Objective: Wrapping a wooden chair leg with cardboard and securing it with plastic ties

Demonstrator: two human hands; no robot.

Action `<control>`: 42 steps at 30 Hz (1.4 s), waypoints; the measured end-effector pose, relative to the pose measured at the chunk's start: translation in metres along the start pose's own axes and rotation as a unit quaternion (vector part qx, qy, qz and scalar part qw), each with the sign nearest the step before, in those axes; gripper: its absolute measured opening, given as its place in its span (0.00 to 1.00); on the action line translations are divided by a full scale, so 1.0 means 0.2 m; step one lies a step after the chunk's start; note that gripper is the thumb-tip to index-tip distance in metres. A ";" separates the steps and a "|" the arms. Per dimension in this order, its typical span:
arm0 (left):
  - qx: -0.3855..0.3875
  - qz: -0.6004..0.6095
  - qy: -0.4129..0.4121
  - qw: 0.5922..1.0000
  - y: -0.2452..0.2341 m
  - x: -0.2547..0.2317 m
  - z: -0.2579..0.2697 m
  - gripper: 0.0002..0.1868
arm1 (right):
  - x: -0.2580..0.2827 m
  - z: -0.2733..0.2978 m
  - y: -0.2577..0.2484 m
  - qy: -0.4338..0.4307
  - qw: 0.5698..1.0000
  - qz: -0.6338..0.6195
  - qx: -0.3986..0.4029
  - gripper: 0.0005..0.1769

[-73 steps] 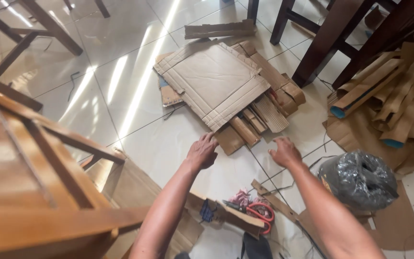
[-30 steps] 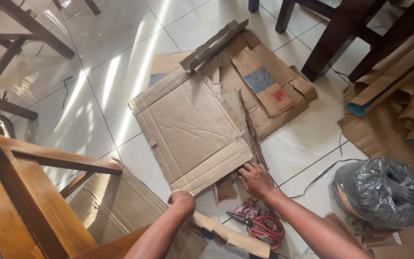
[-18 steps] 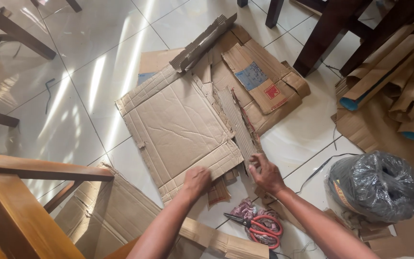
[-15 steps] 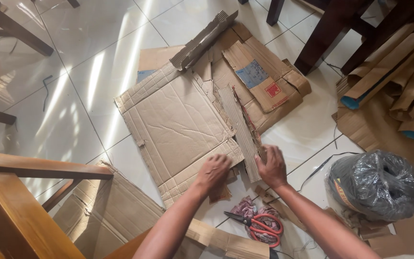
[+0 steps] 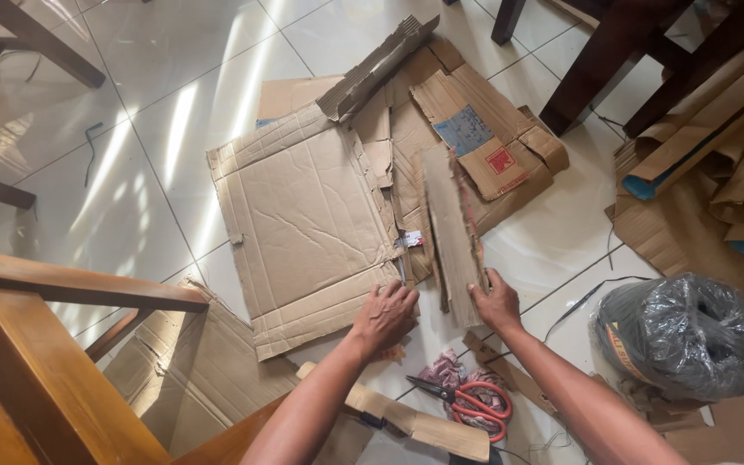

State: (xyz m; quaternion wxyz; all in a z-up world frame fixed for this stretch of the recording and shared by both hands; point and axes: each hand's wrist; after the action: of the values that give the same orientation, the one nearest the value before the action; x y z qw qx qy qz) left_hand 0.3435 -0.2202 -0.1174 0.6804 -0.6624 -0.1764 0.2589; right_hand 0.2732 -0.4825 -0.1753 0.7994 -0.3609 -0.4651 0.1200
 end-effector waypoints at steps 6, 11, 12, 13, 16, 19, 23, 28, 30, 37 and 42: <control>-0.022 0.306 -0.151 0.940 -0.16 -0.05 0.02 0.29 | 0.25 0.24 -0.15 -0.042 0.994 -0.099 0.020 0.25; 0.081 0.467 -0.316 0.822 -0.18 -0.06 -0.06 0.36 | 0.31 0.41 -0.14 -0.078 0.991 -0.039 0.103 0.22; 0.081 0.473 -0.353 0.803 -0.06 -0.03 -0.07 0.36 | 0.28 0.40 -0.12 -0.098 0.988 0.002 0.117 0.24; 0.080 0.474 -0.353 0.803 -0.05 -0.04 -0.07 0.36 | 0.28 0.41 -0.13 -0.098 0.988 0.003 0.116 0.24; 0.080 0.481 -0.359 0.796 -0.06 -0.06 -0.05 0.40 | 0.33 0.45 -0.16 -0.218 0.972 0.085 0.033 0.34; 0.072 0.515 -0.368 0.771 -0.12 -0.11 -0.01 0.44 | 0.40 0.48 -0.15 -0.316 0.932 0.153 -0.086 0.24; 0.069 0.590 -0.346 0.726 -0.11 -0.14 0.04 0.33 | 0.45 0.47 -0.13 -0.226 0.967 0.028 0.111 0.32; 0.081 0.567 -0.330 0.750 -0.26 -0.18 0.17 0.29 | 0.44 0.47 -0.14 -0.133 0.967 -0.040 0.213 0.26; 0.098 0.517 -0.336 0.782 -0.14 -0.14 0.20 0.30 | 0.32 0.39 -0.08 -0.092 0.970 -0.091 0.207 0.16; 0.101 0.512 -0.362 0.772 -0.16 -0.21 0.27 0.37 | 0.50 0.59 -0.25 -0.035 0.958 -0.272 0.087 0.10; -0.083 0.617 -0.333 0.708 -0.69 -0.28 0.35 0.39 | 0.40 0.59 -0.09 -0.063 0.881 -0.435 0.174 0.17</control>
State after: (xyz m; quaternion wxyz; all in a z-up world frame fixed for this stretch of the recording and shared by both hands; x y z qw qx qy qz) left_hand 0.2733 -0.1952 0.0306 0.2087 -0.5480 0.0356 0.8093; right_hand 0.2165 -0.3981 -0.0740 0.7900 0.0308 -0.5966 -0.1380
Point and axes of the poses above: each hand's wrist, its own z-axis away from the middle knuckle, its own y-axis out of the palm, x = y × z, and after that the axes turned 1 degree about -y, right-handed
